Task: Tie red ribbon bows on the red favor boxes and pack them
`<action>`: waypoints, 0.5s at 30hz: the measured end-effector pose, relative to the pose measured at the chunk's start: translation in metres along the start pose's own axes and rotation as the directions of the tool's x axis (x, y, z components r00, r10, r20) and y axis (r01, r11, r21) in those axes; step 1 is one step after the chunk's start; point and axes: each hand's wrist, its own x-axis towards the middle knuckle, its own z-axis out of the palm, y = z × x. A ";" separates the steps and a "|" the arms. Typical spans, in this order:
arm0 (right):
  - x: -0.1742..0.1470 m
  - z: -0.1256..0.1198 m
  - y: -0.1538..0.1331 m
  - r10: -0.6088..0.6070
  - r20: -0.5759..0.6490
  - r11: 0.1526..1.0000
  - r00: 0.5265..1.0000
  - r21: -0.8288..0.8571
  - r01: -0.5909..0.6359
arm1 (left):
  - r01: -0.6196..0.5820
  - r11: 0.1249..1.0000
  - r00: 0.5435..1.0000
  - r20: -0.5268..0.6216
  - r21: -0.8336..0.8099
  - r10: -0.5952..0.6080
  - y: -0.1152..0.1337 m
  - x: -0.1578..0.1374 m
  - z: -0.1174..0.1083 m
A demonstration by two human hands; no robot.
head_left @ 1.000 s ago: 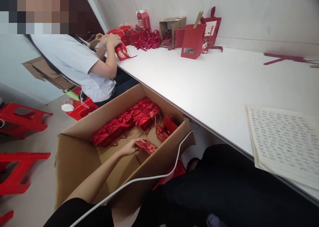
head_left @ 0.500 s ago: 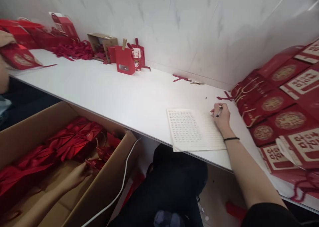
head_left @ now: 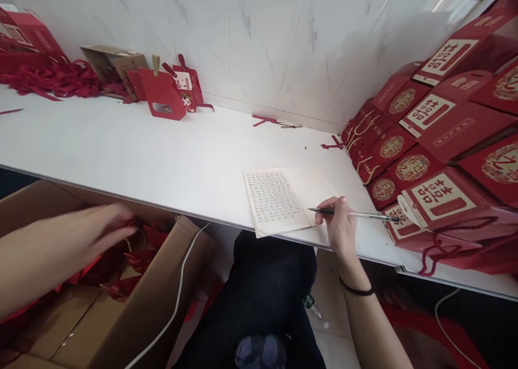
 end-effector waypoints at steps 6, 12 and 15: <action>0.002 0.015 0.011 0.199 -0.009 0.979 0.980 0.034 -0.199 | -0.462 0.870 0.831 0.260 -0.170 0.492 0.197 0.110 0.061; 0.001 0.013 0.012 0.183 -0.047 0.981 0.982 0.078 -0.179 | -0.655 0.737 0.639 0.645 0.169 0.420 0.265 0.167 0.142; 0.000 0.011 0.010 0.151 -0.017 0.986 0.988 0.067 -0.150 | -0.613 0.785 0.628 0.658 0.090 0.415 0.250 0.171 0.158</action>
